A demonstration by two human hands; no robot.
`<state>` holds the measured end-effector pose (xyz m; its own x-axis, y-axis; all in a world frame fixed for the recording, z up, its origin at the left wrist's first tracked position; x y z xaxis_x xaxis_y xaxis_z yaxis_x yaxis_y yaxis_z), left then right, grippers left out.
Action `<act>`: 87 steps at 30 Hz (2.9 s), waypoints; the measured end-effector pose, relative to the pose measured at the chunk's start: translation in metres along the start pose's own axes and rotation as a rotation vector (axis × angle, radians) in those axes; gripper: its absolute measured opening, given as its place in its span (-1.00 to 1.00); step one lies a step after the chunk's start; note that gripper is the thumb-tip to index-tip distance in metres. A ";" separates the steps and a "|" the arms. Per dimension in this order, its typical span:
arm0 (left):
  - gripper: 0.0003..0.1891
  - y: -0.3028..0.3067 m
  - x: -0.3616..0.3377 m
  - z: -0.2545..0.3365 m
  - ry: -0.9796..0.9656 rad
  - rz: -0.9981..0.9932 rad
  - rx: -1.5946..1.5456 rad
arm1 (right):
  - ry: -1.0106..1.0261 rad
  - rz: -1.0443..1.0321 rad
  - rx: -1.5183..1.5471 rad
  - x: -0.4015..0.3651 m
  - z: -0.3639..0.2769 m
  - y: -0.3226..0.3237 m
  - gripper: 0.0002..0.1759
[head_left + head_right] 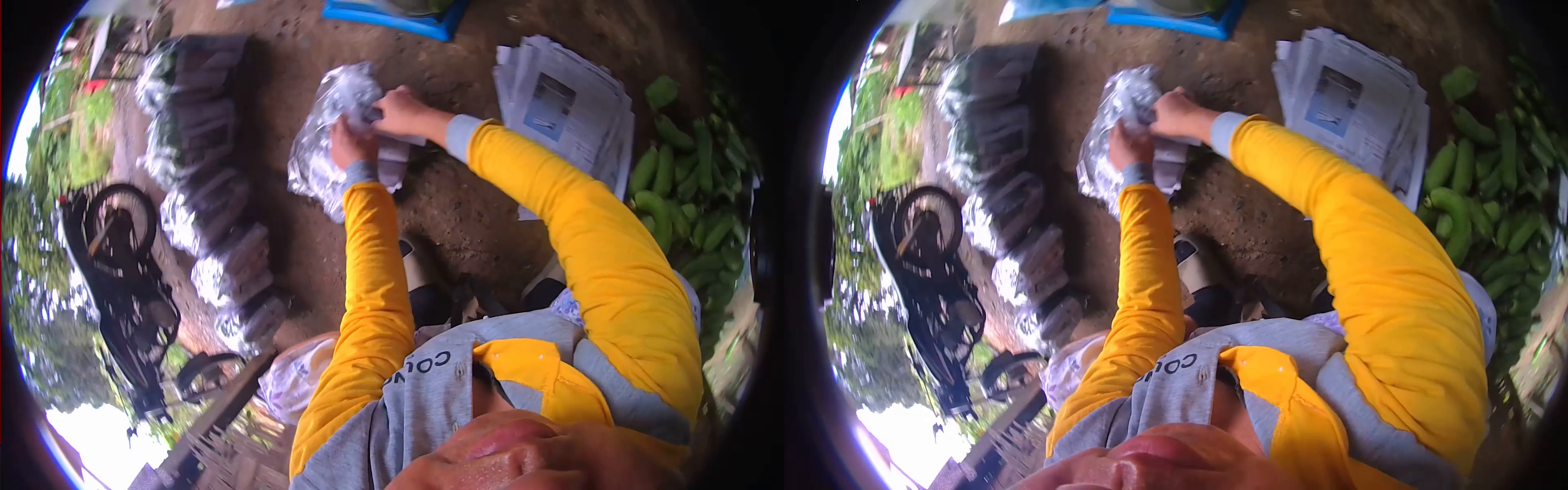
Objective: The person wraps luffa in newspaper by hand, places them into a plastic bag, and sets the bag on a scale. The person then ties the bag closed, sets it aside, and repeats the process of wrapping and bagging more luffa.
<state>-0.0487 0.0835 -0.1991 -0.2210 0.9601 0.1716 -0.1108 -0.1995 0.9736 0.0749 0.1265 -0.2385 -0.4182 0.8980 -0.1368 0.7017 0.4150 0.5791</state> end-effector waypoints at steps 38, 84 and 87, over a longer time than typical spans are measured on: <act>0.05 -0.048 -0.197 0.371 -1.076 -0.614 0.172 | -0.742 1.900 0.781 -0.725 0.449 0.512 -0.40; -0.55 -0.038 -0.169 0.279 -1.302 -0.389 -0.150 | 0.102 0.392 -0.116 -0.348 0.154 0.211 -0.24; -0.69 -0.030 -0.176 0.282 -1.407 -0.177 -0.209 | 0.079 0.434 -0.095 -0.350 0.154 0.207 -0.27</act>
<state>0.2664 -0.0239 -0.2162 0.9227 0.3429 0.1764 -0.2000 0.0346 0.9792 0.4553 -0.0796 -0.1945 -0.1419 0.9705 0.1949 0.7671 -0.0166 0.6413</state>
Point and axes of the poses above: each hand's wrist, its own x-axis towards the middle knuckle, its own y-axis out of the back of the hand, z = x × y, the point moved 9 cm from there along x, towards the middle knuckle, and after that the axes turned 11 degrees about x, right-handed, at the moved point
